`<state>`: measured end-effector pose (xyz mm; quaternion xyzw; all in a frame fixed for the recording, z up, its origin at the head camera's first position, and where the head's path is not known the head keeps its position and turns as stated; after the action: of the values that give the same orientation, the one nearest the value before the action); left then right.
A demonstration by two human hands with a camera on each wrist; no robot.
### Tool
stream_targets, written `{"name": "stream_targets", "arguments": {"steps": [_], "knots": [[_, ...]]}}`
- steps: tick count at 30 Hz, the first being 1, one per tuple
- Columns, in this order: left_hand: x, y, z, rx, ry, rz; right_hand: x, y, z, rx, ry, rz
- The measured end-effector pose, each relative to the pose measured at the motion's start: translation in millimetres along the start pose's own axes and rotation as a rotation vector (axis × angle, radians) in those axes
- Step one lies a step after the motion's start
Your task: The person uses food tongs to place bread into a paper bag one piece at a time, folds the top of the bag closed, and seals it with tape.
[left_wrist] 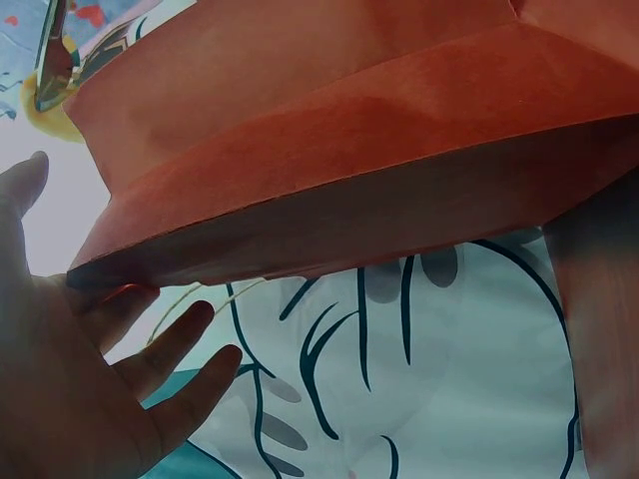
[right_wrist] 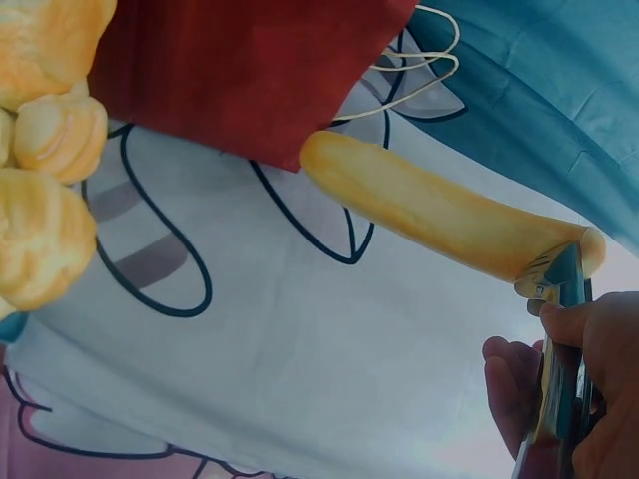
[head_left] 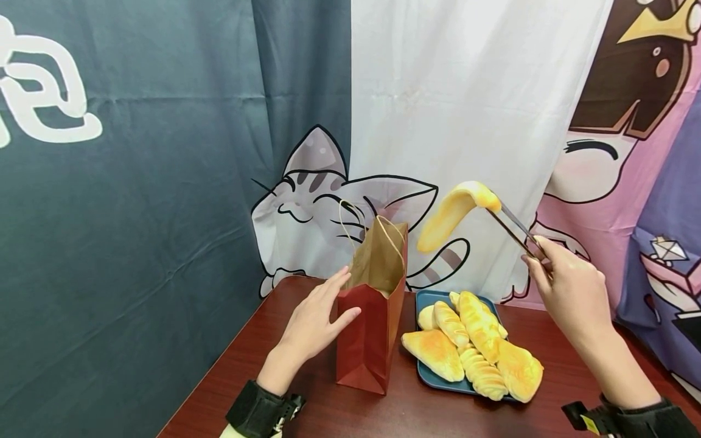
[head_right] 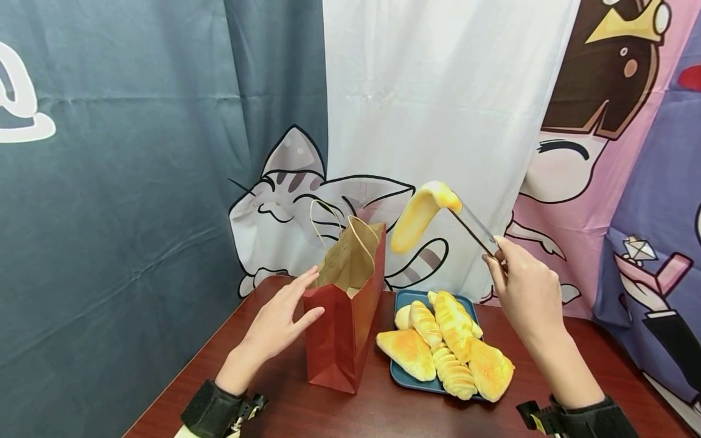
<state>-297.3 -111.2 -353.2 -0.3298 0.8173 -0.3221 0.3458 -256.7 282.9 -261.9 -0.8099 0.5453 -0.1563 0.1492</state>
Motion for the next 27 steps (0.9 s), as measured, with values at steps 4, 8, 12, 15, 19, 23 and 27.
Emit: {"name": "stream_targets", "arguments": {"steps": [4,8,12,15,19,23,27], "knots": [[0.6,-0.9,0.1,-0.002,-0.002,0.001,5,2,-7.8,-0.014,0.009,-0.012],[1.1,-1.5,0.1,-0.005,-0.003,0.001,10,6,-17.1,-0.025,0.021,-0.025],[1.2,-1.6,0.0,-0.005,-0.003,-0.004,14,8,-26.5,-0.024,0.045,-0.041],[1.4,-1.2,0.1,-0.002,-0.004,-0.013,16,10,-33.4,-0.020,0.055,-0.049],[1.6,-0.5,0.0,0.001,-0.005,-0.017,19,15,-42.8,-0.020,0.052,-0.055],[1.0,-0.4,0.2,0.009,-0.009,-0.016,23,20,-52.1,-0.017,0.047,-0.066],[0.1,-0.9,0.6,0.010,-0.009,-0.015,30,26,-60.7,-0.008,0.051,-0.077]]}}
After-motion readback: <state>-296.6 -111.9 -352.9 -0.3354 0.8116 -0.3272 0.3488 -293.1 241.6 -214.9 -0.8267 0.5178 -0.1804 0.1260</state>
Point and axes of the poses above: each hand's wrist, its own z-axis away from the middle knuckle, its own y-axis out of the palm, x = y × z, the point moved 1 cm from there along -z, towards the middle knuckle, and after that the axes turned 1 degree about -z, right-handed, at the moved point
